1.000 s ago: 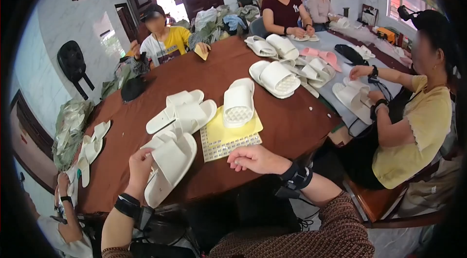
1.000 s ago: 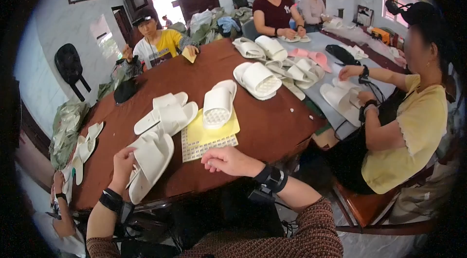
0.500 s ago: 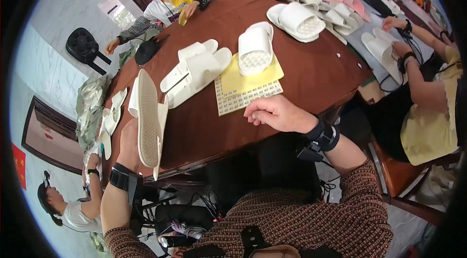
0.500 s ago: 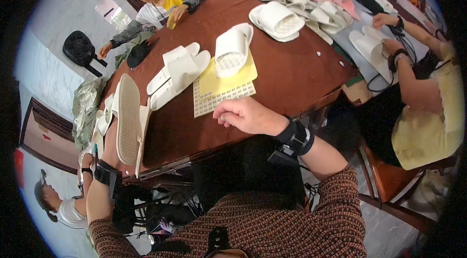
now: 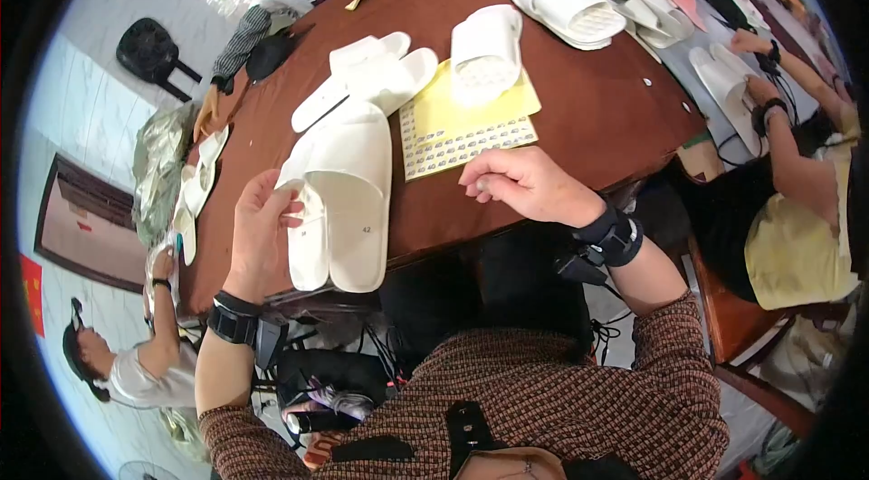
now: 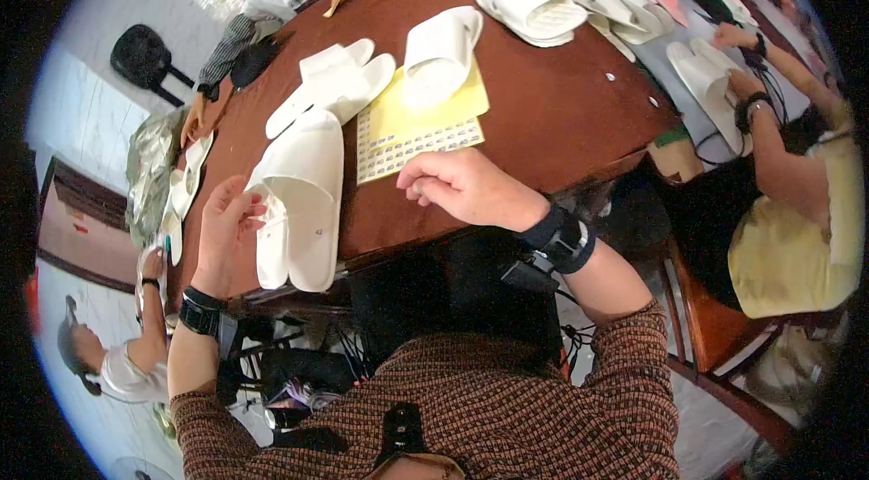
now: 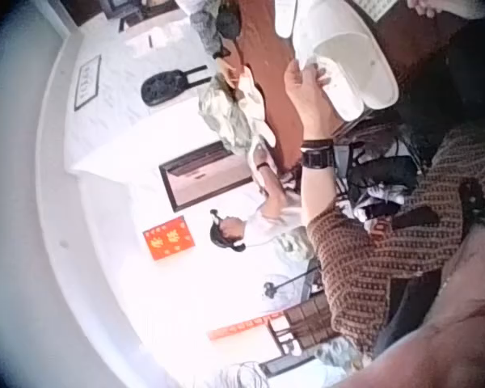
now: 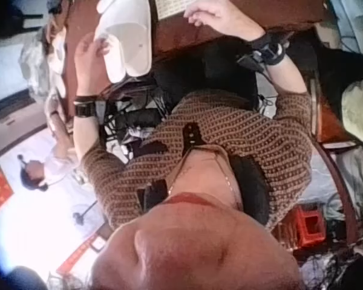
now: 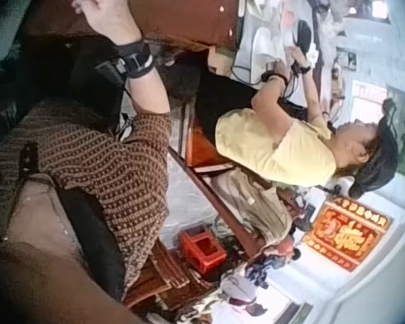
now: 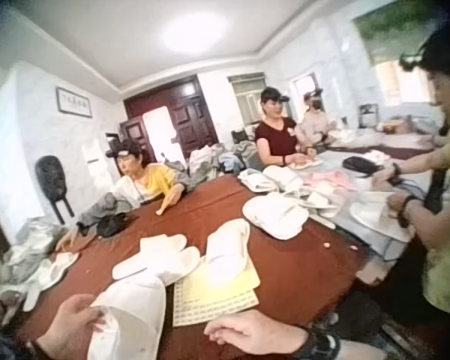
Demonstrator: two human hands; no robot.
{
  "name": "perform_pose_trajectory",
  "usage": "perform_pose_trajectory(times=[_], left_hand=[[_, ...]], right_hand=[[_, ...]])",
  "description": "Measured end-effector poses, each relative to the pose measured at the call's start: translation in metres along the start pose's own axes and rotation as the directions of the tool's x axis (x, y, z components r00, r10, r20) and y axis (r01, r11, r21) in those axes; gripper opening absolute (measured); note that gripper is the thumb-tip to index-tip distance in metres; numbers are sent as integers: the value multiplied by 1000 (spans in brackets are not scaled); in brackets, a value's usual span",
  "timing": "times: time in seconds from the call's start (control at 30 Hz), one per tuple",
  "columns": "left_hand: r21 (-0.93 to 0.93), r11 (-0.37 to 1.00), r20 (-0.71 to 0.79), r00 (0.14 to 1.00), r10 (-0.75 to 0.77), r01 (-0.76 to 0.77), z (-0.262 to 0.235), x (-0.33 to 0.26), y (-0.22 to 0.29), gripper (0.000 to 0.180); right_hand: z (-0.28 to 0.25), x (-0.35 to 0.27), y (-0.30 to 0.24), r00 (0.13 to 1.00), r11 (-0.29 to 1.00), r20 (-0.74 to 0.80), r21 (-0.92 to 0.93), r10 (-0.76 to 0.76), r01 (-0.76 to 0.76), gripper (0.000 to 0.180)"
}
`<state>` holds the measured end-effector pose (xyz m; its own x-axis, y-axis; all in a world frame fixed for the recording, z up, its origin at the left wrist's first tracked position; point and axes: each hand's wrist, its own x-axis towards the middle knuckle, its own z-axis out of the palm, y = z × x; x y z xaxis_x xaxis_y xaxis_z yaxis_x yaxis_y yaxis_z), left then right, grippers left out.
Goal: Inspecting and labeling white slippers at a production table.
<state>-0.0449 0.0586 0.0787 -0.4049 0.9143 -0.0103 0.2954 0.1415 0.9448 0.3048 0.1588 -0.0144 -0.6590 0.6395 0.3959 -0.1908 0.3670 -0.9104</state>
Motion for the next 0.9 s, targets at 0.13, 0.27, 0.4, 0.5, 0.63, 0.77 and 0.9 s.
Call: perform_pose_trajectory(times=[0.13,0.27,0.4,0.5,0.63,0.77,0.9], left_hand=[[334,918,-91,961,259,-216,-36,-11,-46,35],[300,936,-7,980,197,-186,-35,-43,-75,39],[538,752,33,902,431,-380,-27,-64,-86,35],[585,715,-7,879,476,-383,-22,-71,-88,37],[683,645,-50,859,509,-342,-5,-77,-90,32],[670,654,-95,833,545,-352,2,-80,-93,33],[675,653,-103,832,544,-343,6,-83,-92,33]], right_hand=[[1,1,-10,1000,1000,-7,-11,29,-29,16],[-2,2,-6,998,995,14,-83,59,-58,14],[2,4,-9,997,986,-5,-146,78,-77,14],[15,6,-12,996,982,-14,-168,87,-88,14],[43,12,-22,1000,959,-6,-282,-24,21,19],[75,22,-41,993,910,107,-406,-48,87,45],[94,26,-28,984,863,144,-480,-102,160,52]])
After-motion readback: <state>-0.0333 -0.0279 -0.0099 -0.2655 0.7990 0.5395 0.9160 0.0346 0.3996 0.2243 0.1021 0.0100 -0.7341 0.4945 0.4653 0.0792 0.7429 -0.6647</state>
